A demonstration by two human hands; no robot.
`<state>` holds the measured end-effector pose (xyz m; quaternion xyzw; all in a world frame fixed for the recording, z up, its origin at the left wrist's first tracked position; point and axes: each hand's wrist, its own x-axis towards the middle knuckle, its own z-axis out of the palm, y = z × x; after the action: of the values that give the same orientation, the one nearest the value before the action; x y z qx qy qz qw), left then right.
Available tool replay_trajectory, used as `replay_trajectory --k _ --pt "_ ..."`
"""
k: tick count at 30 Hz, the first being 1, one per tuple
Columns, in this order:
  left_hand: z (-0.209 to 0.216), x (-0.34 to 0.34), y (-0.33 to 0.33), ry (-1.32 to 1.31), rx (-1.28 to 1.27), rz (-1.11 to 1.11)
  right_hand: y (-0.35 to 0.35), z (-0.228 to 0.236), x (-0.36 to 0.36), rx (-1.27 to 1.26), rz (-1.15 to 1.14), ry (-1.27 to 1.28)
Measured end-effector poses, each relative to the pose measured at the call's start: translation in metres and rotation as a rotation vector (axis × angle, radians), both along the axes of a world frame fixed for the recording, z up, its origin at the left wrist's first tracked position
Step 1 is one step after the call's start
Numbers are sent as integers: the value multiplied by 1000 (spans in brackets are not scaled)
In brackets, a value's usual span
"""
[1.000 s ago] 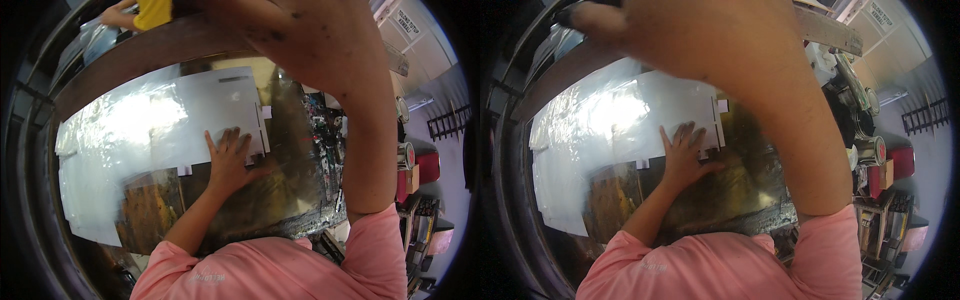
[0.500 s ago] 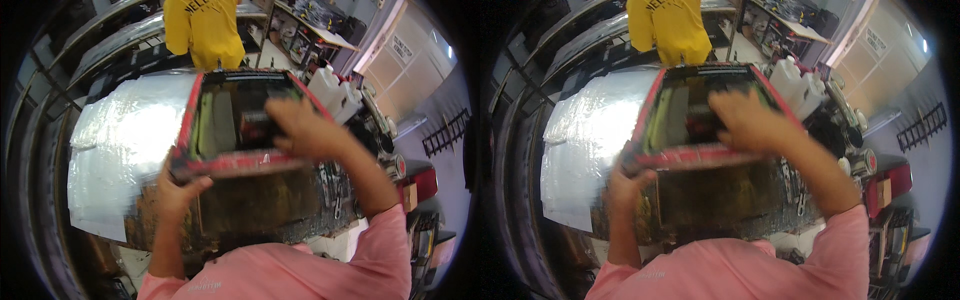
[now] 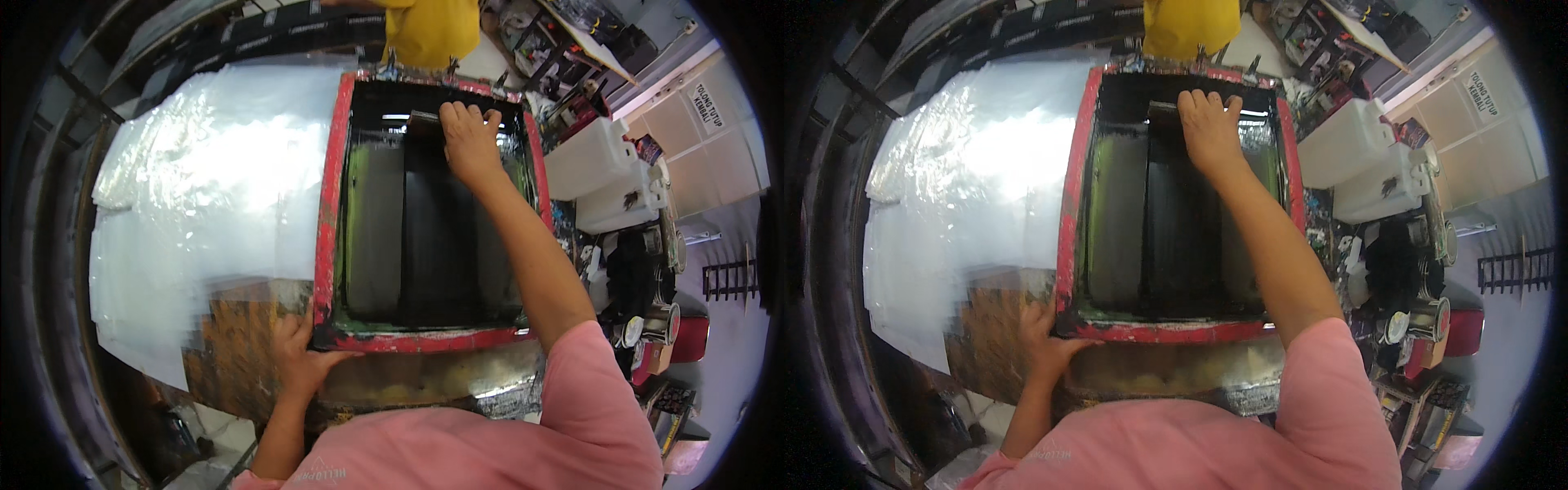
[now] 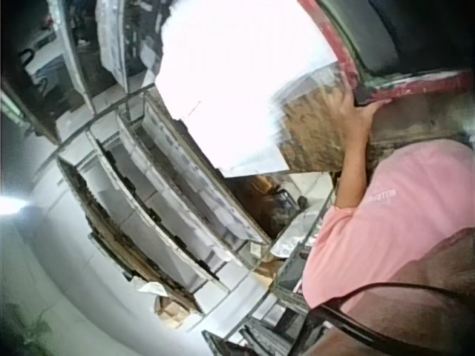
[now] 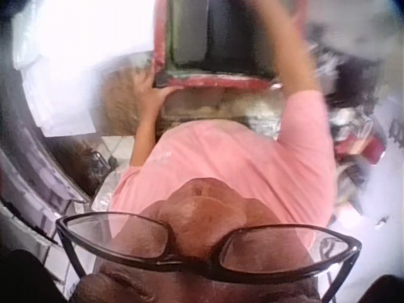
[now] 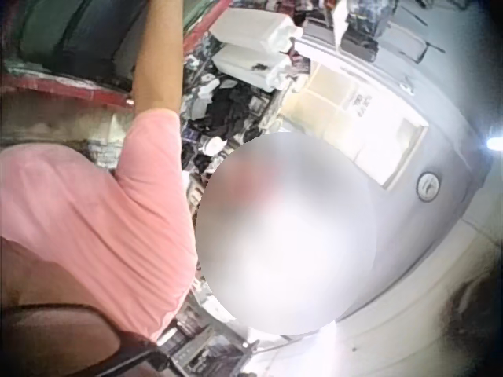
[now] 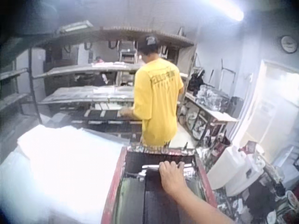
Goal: The person performs manual screen printing on plastic envelopes, lowering a screen frame and using a squeegee to apply ink, then lifting the screen to allow another person to swap the printed item for a new one.
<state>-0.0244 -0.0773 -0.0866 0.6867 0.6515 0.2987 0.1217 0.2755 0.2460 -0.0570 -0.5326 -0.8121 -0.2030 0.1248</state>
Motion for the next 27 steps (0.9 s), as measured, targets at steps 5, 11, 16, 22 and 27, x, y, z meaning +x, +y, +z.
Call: replay_trajectory --k 5,11,16,22,27 --pt "-4 1 -3 -17 -52 22 -121 5 -5 -110 62 17" --pt "9 4 1 -54 35 40 -258 39 -6 -339 55 50" --pt "53 8 -1 -542 -83 57 -278 105 -16 -248 88 194" --pt "76 32 43 -701 229 -101 -241 193 -17 104 52 152" --pt "-8 25 66 339 -118 147 -200 245 -17 174 143 221"
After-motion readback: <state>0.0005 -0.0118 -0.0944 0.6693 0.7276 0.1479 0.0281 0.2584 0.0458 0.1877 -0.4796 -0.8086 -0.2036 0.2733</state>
